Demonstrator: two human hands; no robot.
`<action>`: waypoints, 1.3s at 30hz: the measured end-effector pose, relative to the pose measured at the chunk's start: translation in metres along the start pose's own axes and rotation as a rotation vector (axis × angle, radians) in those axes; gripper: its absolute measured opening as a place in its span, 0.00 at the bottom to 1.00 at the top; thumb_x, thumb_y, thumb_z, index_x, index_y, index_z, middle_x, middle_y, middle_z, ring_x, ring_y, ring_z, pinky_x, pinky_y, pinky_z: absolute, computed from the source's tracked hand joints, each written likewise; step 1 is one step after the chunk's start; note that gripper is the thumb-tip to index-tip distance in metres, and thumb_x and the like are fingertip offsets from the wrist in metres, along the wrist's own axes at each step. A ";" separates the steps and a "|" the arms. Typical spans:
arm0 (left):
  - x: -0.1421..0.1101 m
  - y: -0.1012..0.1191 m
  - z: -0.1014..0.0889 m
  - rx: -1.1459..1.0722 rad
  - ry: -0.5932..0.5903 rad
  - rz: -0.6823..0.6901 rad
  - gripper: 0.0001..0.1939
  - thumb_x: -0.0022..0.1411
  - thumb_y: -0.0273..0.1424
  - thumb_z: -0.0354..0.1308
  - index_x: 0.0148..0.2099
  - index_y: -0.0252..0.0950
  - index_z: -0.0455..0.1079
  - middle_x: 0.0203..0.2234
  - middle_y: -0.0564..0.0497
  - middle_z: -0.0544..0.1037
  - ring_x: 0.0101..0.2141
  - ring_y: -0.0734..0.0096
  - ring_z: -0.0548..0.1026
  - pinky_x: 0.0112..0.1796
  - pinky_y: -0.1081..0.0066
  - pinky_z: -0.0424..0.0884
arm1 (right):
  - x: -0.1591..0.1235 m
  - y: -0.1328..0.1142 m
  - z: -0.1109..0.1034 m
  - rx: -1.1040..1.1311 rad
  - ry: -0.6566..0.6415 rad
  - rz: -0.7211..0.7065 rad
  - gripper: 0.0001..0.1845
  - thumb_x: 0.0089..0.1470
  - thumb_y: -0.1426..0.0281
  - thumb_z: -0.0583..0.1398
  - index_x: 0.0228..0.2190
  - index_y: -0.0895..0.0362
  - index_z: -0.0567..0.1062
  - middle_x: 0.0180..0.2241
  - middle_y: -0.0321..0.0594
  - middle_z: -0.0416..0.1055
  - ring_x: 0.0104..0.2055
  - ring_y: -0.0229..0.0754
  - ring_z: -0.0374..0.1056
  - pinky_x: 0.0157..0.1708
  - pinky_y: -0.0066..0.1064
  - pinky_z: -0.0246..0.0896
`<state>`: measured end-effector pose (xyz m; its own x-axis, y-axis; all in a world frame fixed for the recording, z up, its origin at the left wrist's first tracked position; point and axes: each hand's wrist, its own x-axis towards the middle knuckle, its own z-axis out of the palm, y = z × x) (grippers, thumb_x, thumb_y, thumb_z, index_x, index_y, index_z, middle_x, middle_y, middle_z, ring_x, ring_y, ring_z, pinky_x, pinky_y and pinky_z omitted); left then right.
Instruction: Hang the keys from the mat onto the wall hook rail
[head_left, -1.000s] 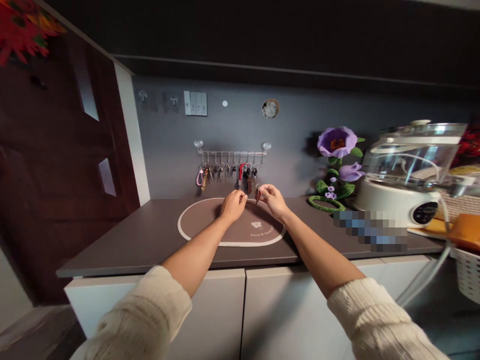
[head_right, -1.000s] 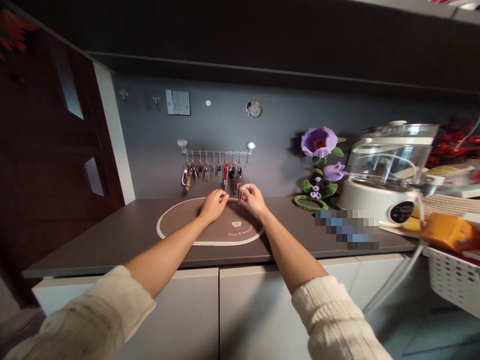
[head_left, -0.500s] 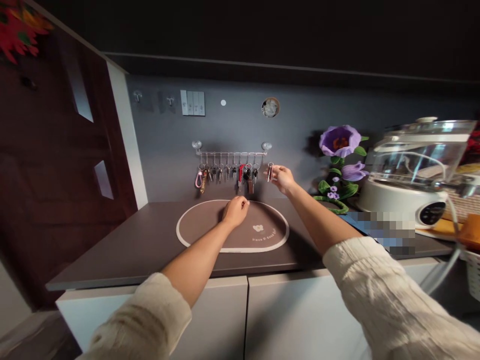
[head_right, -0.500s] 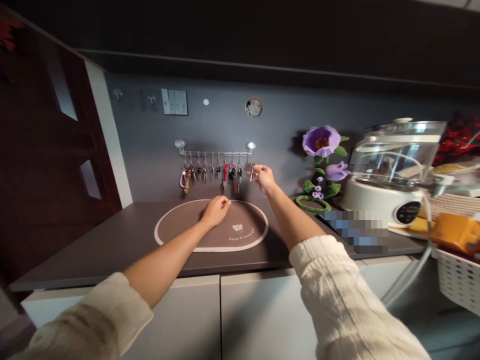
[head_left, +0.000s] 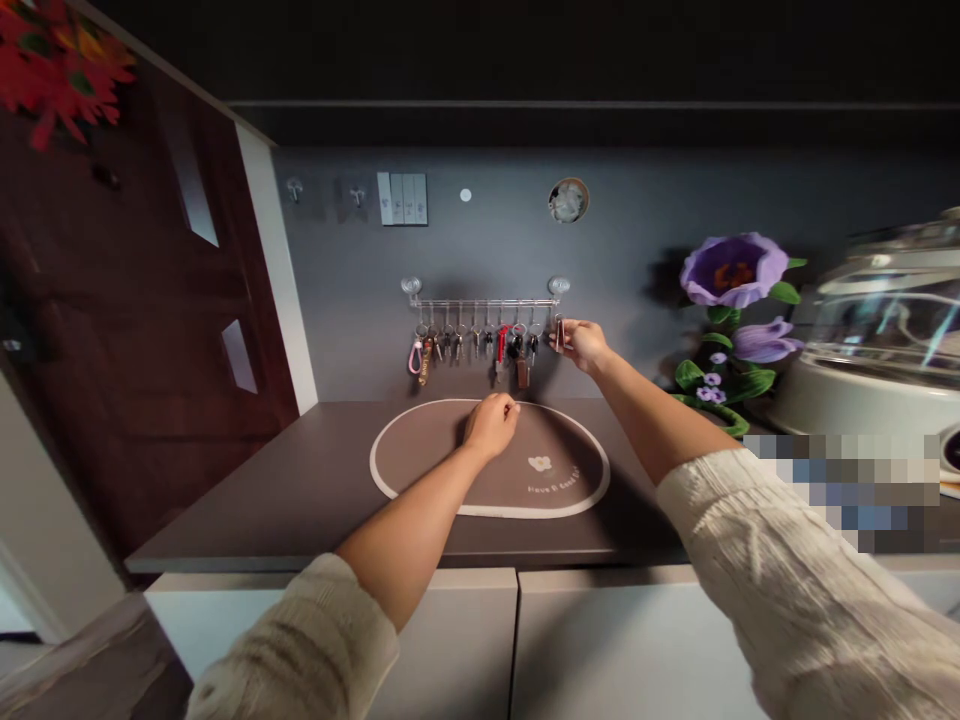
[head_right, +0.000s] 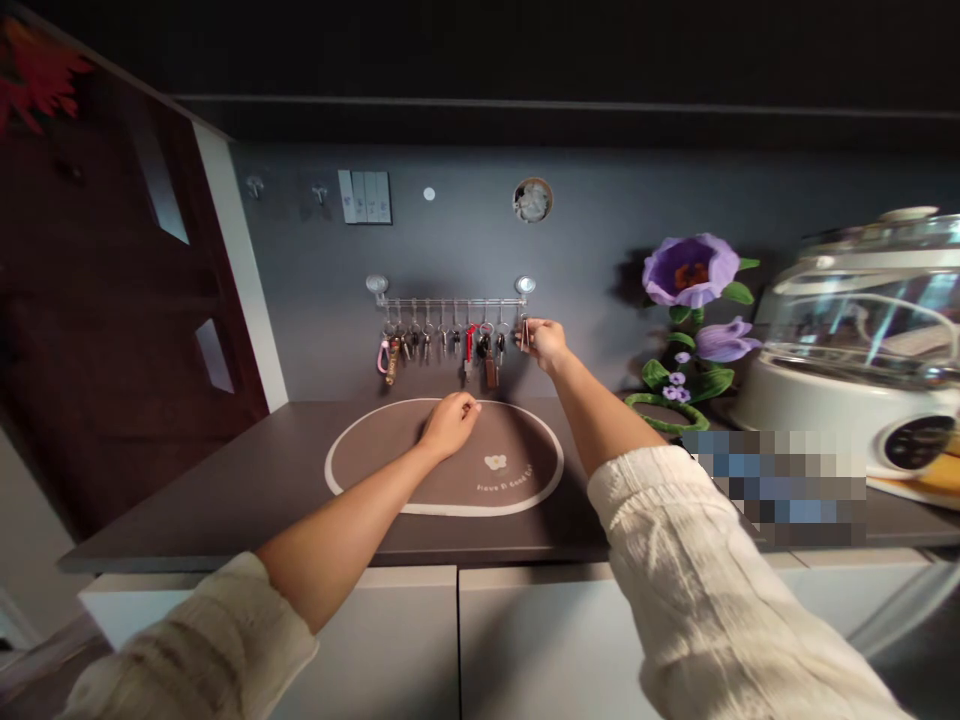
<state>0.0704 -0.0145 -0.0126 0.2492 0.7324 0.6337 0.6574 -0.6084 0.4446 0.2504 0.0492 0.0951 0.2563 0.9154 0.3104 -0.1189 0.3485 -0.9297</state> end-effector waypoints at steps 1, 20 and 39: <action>0.000 0.000 0.000 0.002 0.001 -0.002 0.09 0.58 0.31 0.47 0.31 0.36 0.67 0.29 0.49 0.73 0.33 0.70 0.69 0.36 0.71 0.64 | 0.001 0.001 0.000 0.004 -0.009 0.001 0.06 0.44 0.80 0.53 0.23 0.59 0.68 0.18 0.35 0.64 0.21 0.30 0.62 0.25 0.24 0.63; 0.001 -0.003 0.003 -0.017 0.000 -0.047 0.08 0.58 0.31 0.47 0.31 0.36 0.67 0.30 0.49 0.73 0.32 0.71 0.69 0.36 0.70 0.65 | 0.004 0.022 -0.002 -0.057 0.005 0.012 0.06 0.41 0.80 0.55 0.18 0.60 0.66 0.14 0.32 0.60 0.16 0.28 0.55 0.18 0.21 0.53; -0.017 0.030 -0.079 -0.716 0.096 0.004 0.44 0.48 0.23 0.57 0.63 0.41 0.39 0.20 0.61 0.63 0.23 0.82 0.62 0.31 0.77 0.60 | -0.126 -0.006 0.010 -0.045 -0.124 -0.254 0.34 0.40 0.68 0.61 0.50 0.50 0.59 0.22 0.27 0.61 0.23 0.31 0.58 0.28 0.26 0.59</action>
<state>0.0298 -0.0692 0.0405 0.1653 0.7199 0.6741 0.0215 -0.6860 0.7273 0.2089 -0.0660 0.0636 0.1532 0.8185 0.5538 -0.0227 0.5631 -0.8260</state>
